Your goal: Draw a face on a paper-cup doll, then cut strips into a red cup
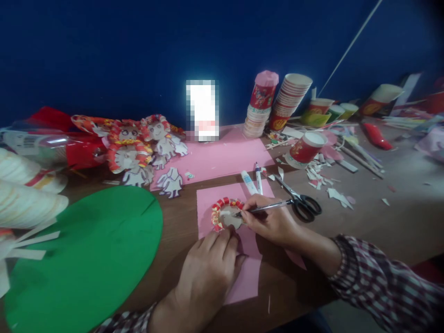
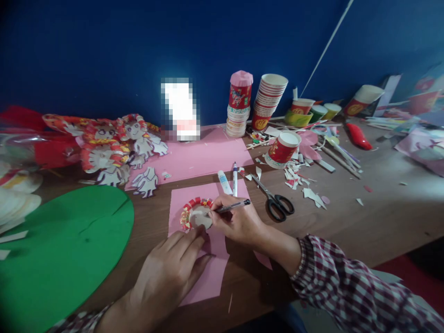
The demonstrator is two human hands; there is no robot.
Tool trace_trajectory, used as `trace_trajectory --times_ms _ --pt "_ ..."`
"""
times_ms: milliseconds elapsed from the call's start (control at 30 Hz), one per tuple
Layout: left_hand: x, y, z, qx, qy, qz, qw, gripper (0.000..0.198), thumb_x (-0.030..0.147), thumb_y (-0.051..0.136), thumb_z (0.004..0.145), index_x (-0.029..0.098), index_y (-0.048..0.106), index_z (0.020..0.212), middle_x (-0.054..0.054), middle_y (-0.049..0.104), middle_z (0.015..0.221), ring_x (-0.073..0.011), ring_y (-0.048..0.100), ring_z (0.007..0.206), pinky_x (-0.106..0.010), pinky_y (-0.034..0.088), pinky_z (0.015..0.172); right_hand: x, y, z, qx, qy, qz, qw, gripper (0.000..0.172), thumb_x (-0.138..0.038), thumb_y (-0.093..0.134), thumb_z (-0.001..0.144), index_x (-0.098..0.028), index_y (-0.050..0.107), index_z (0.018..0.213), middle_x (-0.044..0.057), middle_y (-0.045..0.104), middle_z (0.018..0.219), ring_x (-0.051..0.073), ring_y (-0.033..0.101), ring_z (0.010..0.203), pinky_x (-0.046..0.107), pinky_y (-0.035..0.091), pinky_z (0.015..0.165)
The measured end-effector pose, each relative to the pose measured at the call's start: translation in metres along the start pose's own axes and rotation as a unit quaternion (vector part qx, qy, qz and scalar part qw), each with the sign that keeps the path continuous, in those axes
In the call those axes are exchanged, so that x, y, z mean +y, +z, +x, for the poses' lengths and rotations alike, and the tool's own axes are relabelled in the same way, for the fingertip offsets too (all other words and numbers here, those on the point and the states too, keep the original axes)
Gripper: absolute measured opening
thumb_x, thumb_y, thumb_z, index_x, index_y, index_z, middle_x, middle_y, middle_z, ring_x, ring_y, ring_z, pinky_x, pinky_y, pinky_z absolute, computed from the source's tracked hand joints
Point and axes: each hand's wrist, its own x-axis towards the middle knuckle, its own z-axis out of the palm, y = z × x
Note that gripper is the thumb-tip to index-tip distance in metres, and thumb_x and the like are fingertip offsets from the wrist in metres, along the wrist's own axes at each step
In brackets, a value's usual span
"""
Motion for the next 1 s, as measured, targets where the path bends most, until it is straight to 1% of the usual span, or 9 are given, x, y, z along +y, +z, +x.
trace_trajectory --times_ms 167,300,433,633,867,1000 --pt "0.0003 -0.0005 0.0001 -0.003 0.0 0.003 1.0 0.024 0.029 0.058 0.082 0.012 0.064 0.098 -0.01 0.068 0.1 -0.0238 0.061 0.078 -0.037 0.053 0.059 0.0 -0.0004 0.0007 -0.004 0.001 0.005 1.0 0.004 -0.015 0.055 0.079 -0.014 0.059 0.076 0.001 0.06 0.065 0.009 0.054 0.056 0.019 0.044 0.053" --pt "0.0009 -0.0008 -0.0004 0.002 0.0 0.005 1.0 0.023 0.029 0.054 0.084 0.012 0.064 0.097 -0.011 0.068 0.099 -0.0233 0.061 0.078 -0.036 0.053 0.06 -0.0006 -0.001 0.0006 -0.007 0.003 0.01 1.0 0.005 -0.015 0.055 0.079 -0.014 0.058 0.076 0.001 0.06 0.065 0.01 0.054 0.056 0.02 0.043 0.052" --pt "0.0011 -0.0013 0.0002 -0.008 -0.002 0.009 1.0 0.025 0.03 0.051 0.086 0.012 0.064 0.097 -0.011 0.068 0.1 -0.0232 0.061 0.079 -0.036 0.053 0.06 -0.001 -0.0011 0.0 -0.01 0.011 0.011 1.0 0.005 -0.017 0.055 0.08 -0.015 0.058 0.076 0.001 0.06 0.065 0.01 0.053 0.055 0.021 0.043 0.051" --pt "0.0004 -0.0003 0.0003 -0.006 -0.001 0.002 1.0 0.024 0.029 0.056 0.083 0.012 0.064 0.098 -0.011 0.068 0.102 -0.0239 0.061 0.08 -0.036 0.054 0.062 0.0003 -0.0001 -0.0005 -0.009 0.019 0.023 1.0 0.005 -0.018 0.054 0.08 -0.017 0.056 0.076 0.001 0.059 0.066 0.011 0.054 0.057 0.021 0.045 0.052" --pt "0.0004 0.0 -0.0004 -0.016 -0.007 -0.001 1.0 0.023 0.027 0.06 0.08 0.012 0.064 0.098 -0.011 0.068 0.103 -0.0246 0.061 0.08 -0.038 0.054 0.062 -0.0007 -0.0013 0.0009 -0.01 0.018 0.014 1.0 0.005 -0.018 0.053 0.079 -0.016 0.056 0.074 0.002 0.059 0.065 0.011 0.054 0.057 0.022 0.044 0.052" --pt "0.0009 -0.0002 -0.0008 -0.011 -0.004 0.001 1.0 0.022 0.027 0.06 0.08 0.012 0.064 0.096 -0.011 0.068 0.102 -0.0247 0.061 0.078 -0.037 0.054 0.059 0.0009 -0.0016 -0.0004 -0.012 0.02 0.023 0.999 0.005 -0.018 0.053 0.08 -0.017 0.054 0.075 0.0 0.058 0.063 0.01 0.051 0.052 0.02 0.042 0.048"
